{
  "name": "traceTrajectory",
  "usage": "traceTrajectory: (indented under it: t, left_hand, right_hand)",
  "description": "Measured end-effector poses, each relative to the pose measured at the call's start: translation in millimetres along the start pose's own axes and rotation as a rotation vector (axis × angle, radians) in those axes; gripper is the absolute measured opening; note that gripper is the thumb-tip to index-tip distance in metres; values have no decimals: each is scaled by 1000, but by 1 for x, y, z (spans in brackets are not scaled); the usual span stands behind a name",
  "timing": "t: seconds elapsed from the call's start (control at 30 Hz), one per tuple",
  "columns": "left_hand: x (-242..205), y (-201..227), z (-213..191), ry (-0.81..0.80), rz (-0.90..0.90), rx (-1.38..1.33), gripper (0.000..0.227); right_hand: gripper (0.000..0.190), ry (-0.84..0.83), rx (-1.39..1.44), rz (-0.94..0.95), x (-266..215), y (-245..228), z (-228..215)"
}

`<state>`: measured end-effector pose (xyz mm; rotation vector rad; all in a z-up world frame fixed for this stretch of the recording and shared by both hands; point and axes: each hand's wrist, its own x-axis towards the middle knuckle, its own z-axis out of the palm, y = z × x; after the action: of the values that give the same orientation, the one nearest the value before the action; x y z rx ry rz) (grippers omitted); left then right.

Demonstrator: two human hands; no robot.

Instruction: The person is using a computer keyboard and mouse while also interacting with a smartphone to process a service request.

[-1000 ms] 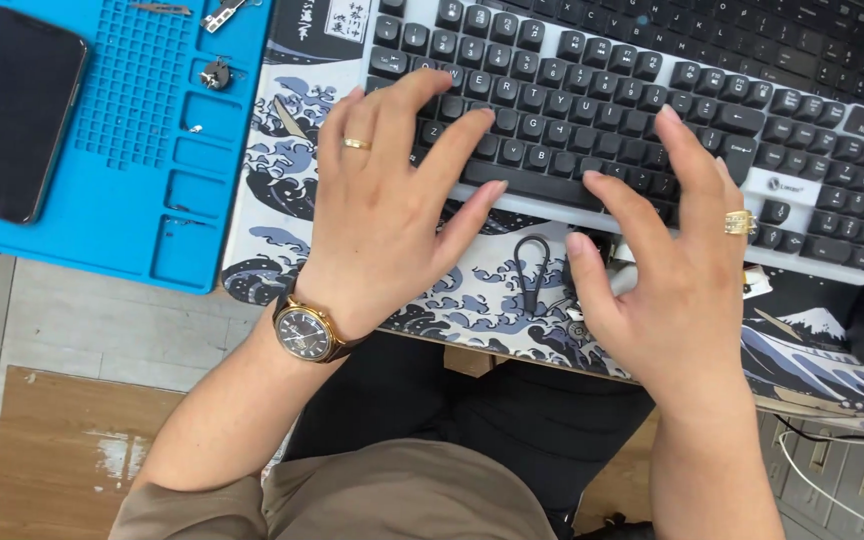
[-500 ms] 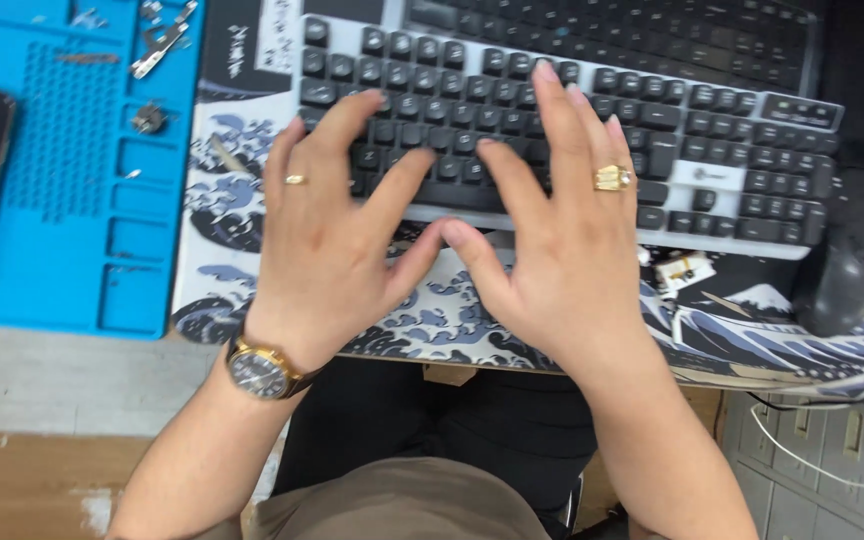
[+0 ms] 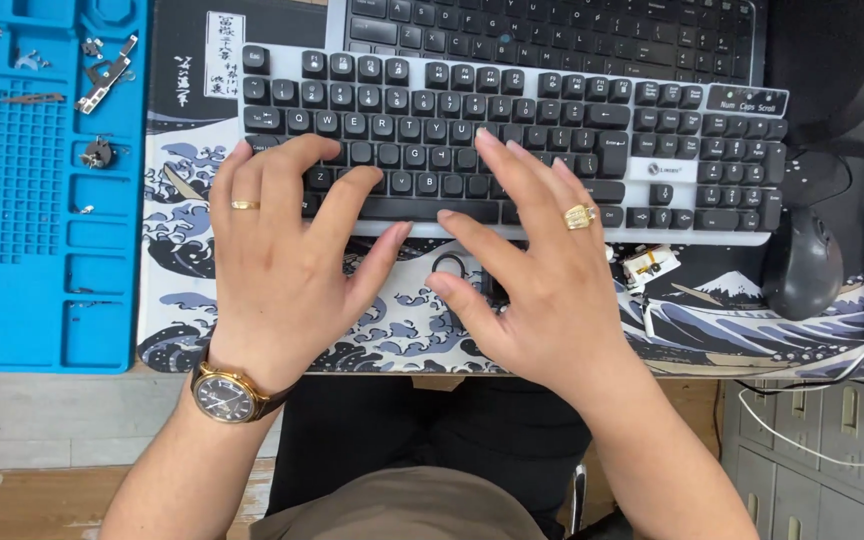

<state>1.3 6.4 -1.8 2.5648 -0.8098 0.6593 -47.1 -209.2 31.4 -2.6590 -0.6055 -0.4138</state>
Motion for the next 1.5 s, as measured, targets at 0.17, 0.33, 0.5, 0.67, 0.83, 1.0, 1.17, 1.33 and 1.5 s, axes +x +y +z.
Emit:
traceTrajectory:
  t: [0.17,0.33,0.5,0.67,0.83,1.0,1.17,1.33,1.5]
  left_hand:
    - [-3,3,0,-40,-45,-9,33]
    - [-1,8,-2,-72,-42,46,52]
    - [2,5,-1,-74,12,121,55]
    - [11,13,1,-200,-63,-23,75]
    - [4,12,7,-116,-24,53,77]
    - [-1,4,6,8,0,135,54]
    - [-7,5,7,15,18,176,50]
    - [1,6,6,-27,13,228,66]
    - [-2,7,6,-7,16,207,58]
  right_hand:
    - [63,-117,-102,109,9,7,7]
    - [76,-72,-151,164,16,5,7]
    - [65,-3,-95,121,6,3,2]
    - [42,15,-7,-18,-6,8,-3]
    - [44,24,-16,22,-12,9,0]
    - [52,84,-219,164,-13,28,0]
    - [53,55,-53,201,-15,37,-13]
    - [57,47,-200,184,-12,36,-8]
    - [66,21,-186,201,-12,27,-10]
